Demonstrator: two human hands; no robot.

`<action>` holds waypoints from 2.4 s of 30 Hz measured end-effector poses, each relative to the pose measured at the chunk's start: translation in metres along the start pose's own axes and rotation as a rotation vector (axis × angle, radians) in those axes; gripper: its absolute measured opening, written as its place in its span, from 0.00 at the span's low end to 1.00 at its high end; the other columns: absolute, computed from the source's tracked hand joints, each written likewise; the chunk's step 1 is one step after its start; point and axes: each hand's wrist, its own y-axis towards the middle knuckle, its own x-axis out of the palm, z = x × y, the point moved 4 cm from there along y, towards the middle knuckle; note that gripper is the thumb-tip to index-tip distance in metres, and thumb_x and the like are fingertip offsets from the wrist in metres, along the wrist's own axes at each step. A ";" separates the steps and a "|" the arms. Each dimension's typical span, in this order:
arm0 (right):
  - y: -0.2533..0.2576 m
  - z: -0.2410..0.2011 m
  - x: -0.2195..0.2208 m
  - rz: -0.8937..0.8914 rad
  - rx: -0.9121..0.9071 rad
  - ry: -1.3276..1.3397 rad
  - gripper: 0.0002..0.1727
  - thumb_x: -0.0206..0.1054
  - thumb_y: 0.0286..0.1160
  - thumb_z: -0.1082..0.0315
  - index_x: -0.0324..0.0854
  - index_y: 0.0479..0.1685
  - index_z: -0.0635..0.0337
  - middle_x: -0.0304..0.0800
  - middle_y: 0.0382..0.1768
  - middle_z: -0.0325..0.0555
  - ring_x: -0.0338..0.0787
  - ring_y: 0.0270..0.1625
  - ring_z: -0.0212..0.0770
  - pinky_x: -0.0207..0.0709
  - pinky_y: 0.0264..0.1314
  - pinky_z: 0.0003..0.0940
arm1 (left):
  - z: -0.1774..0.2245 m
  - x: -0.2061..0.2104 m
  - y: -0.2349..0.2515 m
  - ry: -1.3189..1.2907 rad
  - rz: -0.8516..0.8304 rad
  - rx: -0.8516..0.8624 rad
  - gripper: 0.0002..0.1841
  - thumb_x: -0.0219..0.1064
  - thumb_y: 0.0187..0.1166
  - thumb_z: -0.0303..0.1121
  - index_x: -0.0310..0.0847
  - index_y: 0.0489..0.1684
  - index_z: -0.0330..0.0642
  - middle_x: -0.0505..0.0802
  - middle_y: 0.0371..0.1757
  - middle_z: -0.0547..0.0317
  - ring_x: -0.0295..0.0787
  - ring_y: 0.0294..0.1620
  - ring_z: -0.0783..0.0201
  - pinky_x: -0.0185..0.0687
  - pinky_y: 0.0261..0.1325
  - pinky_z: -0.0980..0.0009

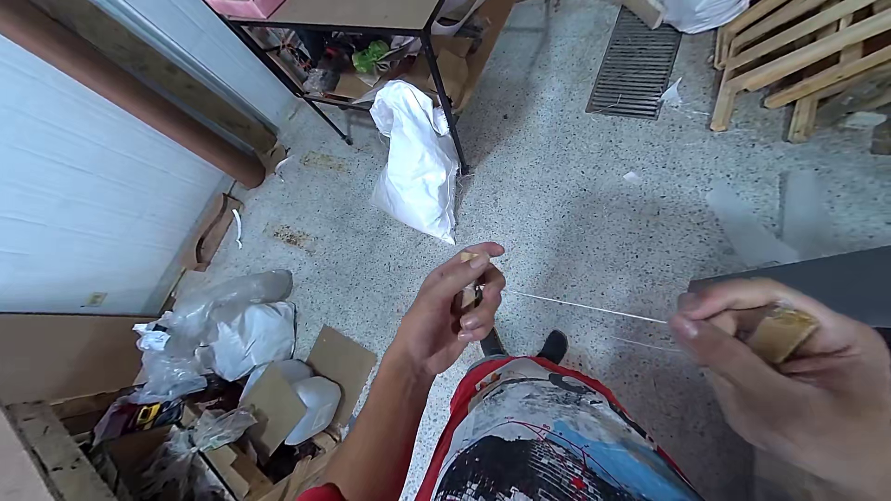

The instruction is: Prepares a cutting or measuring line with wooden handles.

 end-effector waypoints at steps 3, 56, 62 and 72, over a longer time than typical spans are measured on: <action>-0.003 0.005 -0.022 0.039 -0.019 0.042 0.11 0.77 0.72 0.61 0.87 0.50 0.46 0.85 0.26 0.32 0.78 0.19 0.27 0.75 0.19 0.21 | -0.002 -0.002 0.001 0.011 -0.002 -0.004 0.18 0.55 0.91 0.45 0.74 0.70 0.47 0.84 0.35 0.57 0.76 0.19 0.73 0.71 0.18 0.83; 0.016 -0.020 0.063 -0.024 -0.233 -0.515 0.06 0.73 0.70 0.63 0.89 0.39 0.55 0.81 0.33 0.30 0.78 0.31 0.17 0.71 0.28 0.10 | -0.011 0.056 -0.006 0.546 0.045 0.271 0.22 0.38 0.97 0.38 0.71 0.77 0.39 0.87 0.69 0.41 0.93 0.38 0.59 0.91 0.36 0.67; 0.012 -0.024 0.061 -0.121 0.034 -0.145 0.02 0.69 0.72 0.61 0.85 0.39 0.43 0.79 0.24 0.22 0.75 0.20 0.17 0.68 0.16 0.12 | -0.014 0.047 -0.003 0.658 0.177 0.391 0.15 0.54 0.93 0.33 0.75 0.71 0.42 0.91 0.60 0.47 0.91 0.35 0.62 0.89 0.35 0.71; 0.005 -0.017 0.046 -0.104 0.161 0.071 0.09 0.62 0.86 0.57 0.82 0.53 0.46 0.74 0.20 0.34 0.69 0.14 0.29 0.64 0.12 0.23 | -0.018 0.040 -0.003 0.226 -0.058 0.052 0.23 0.60 0.89 0.39 0.73 0.81 0.42 0.86 0.54 0.48 0.88 0.46 0.61 0.89 0.53 0.63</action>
